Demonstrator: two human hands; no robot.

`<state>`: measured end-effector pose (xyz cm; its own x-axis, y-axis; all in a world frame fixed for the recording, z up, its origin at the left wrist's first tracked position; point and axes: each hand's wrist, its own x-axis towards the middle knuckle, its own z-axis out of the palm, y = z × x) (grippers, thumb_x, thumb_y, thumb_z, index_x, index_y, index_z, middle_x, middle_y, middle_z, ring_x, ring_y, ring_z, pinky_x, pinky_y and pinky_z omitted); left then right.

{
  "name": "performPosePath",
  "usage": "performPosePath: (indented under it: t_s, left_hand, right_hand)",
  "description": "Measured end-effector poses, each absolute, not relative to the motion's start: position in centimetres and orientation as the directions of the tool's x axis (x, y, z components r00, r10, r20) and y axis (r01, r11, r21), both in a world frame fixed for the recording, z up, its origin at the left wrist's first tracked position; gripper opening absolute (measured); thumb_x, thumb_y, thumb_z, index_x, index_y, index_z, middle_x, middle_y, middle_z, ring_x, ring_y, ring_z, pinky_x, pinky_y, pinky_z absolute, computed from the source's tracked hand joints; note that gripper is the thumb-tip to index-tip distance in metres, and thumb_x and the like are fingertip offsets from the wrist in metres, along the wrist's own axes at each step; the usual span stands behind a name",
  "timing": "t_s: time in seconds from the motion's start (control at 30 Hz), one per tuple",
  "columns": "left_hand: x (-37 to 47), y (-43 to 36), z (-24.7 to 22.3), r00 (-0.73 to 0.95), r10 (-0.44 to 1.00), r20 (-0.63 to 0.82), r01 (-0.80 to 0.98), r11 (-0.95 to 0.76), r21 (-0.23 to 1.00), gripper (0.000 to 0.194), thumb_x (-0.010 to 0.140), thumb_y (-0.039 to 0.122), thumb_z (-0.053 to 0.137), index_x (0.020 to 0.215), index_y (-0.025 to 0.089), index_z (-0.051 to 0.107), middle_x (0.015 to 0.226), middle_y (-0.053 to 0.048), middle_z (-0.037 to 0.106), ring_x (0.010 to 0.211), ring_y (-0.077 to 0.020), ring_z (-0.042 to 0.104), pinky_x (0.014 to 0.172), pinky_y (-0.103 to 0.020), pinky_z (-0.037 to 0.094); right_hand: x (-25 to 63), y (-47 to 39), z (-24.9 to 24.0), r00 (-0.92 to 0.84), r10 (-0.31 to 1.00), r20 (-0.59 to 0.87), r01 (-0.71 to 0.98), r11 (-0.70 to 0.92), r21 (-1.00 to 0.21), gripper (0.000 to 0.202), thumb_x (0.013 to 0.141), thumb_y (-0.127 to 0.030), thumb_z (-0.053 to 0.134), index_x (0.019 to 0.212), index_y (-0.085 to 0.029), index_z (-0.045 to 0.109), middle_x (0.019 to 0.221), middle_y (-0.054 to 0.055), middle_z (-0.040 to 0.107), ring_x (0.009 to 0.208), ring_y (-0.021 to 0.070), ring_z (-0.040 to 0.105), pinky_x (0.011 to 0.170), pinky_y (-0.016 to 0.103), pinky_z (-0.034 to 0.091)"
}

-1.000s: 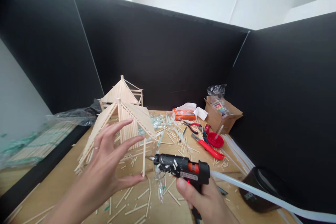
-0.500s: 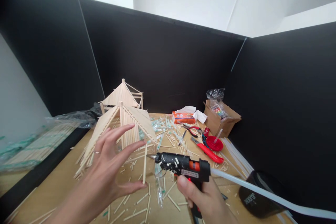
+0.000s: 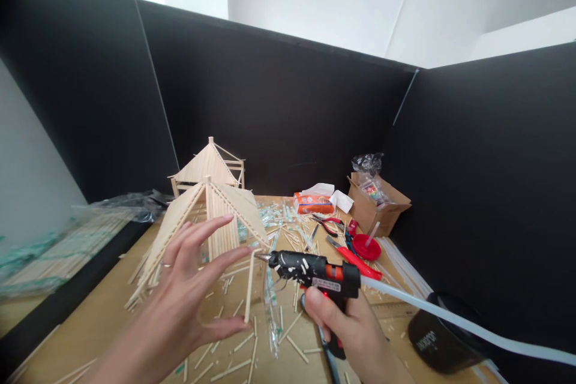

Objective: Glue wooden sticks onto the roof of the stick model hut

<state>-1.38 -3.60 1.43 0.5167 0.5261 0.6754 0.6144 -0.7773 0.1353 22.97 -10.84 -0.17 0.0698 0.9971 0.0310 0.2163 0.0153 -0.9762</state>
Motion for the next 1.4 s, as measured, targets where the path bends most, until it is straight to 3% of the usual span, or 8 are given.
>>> performPosePath:
  t_s: [0.3, 0.77, 1.0, 1.17, 1.3, 1.4]
  left_hand:
    - [-1.5, -3.8, 1.3, 0.51, 0.541, 0.669, 0.618, -0.771, 0.152, 0.068, 0.063, 0.036, 0.083, 0.123, 0.029, 0.052, 0.148, -0.01, 0.027, 0.135, -0.036, 0.027, 0.111, -0.064, 0.026]
    - [-1.7, -3.5, 1.4, 0.498, 0.553, 0.668, 0.618, -0.767, 0.174, 0.064, 0.066, 0.033, 0.081, 0.123, 0.029, 0.052, 0.147, -0.011, 0.027, 0.136, -0.0368, 0.027, 0.109, -0.067, 0.028]
    - [-1.7, -3.4, 1.3, 0.47, 0.552, 0.689, 0.636, -0.753, 0.17, 0.071, 0.06, 0.036, 0.085, 0.123, 0.03, 0.053, 0.147, -0.011, 0.03, 0.134, -0.0393, 0.028, 0.105, -0.067, 0.031]
    - [-2.1, -3.0, 1.1, 0.486, 0.538, 0.689, 0.646, -0.752, 0.131, 0.067, 0.065, 0.041, 0.081, 0.125, 0.031, 0.053, 0.148, -0.011, 0.028, 0.135, -0.038, 0.029, 0.105, -0.066, 0.033]
    - [-2.4, -2.5, 1.1, 0.474, 0.503, 0.722, 0.653, -0.751, 0.095, 0.066, 0.066, 0.047, 0.079, 0.125, 0.029, 0.054, 0.147, -0.013, 0.03, 0.134, -0.039, 0.031, 0.106, -0.066, 0.032]
    - [-2.5, -2.3, 1.4, 0.419, 0.484, 0.768, 0.663, -0.741, 0.106, 0.061, 0.067, 0.052, 0.076, 0.121, 0.03, 0.057, 0.147, -0.013, 0.032, 0.132, -0.0408, 0.034, 0.106, -0.065, 0.03]
  right_hand:
    - [23.0, -11.1, 0.0, 0.056, 0.998, 0.033, 0.233, 0.019, -0.972, 0.051, 0.086, -0.064, 0.054, 0.063, -0.019, 0.049, 0.053, -0.002, 0.043, 0.051, 0.0131, 0.04, 0.054, 0.028, 0.032]
    - [23.7, -12.0, -1.8, 0.093, 0.99, -0.106, 0.225, -0.124, -0.966, 0.054, 0.082, -0.069, 0.055, 0.063, -0.019, 0.046, 0.055, -0.002, 0.045, 0.053, 0.0126, 0.04, 0.053, 0.027, 0.03]
    - [23.2, -12.4, -1.6, 0.134, 0.979, -0.151, 0.226, -0.178, -0.958, 0.054, 0.076, -0.071, 0.059, 0.064, -0.02, 0.046, 0.056, -0.002, 0.046, 0.054, 0.0134, 0.041, 0.055, 0.027, 0.031]
    - [23.3, -12.9, -1.7, 0.106, 0.979, -0.176, 0.239, -0.197, -0.951, 0.056, 0.074, -0.074, 0.059, 0.063, -0.02, 0.048, 0.056, -0.002, 0.046, 0.053, 0.0133, 0.042, 0.054, 0.026, 0.032]
    - [24.2, -12.5, -2.0, 0.033, 0.997, -0.066, 0.335, -0.073, -0.939, 0.058, 0.084, -0.07, 0.048, 0.067, -0.016, 0.062, 0.054, -0.001, 0.047, 0.052, 0.0136, 0.043, 0.053, 0.027, 0.034]
    - [26.1, -11.3, -3.2, 0.241, 0.969, 0.049, 0.457, -0.069, -0.887, 0.053, 0.085, -0.065, 0.051, 0.078, -0.016, 0.07, 0.055, 0.001, 0.054, 0.055, 0.0175, 0.051, 0.056, 0.029, 0.041]
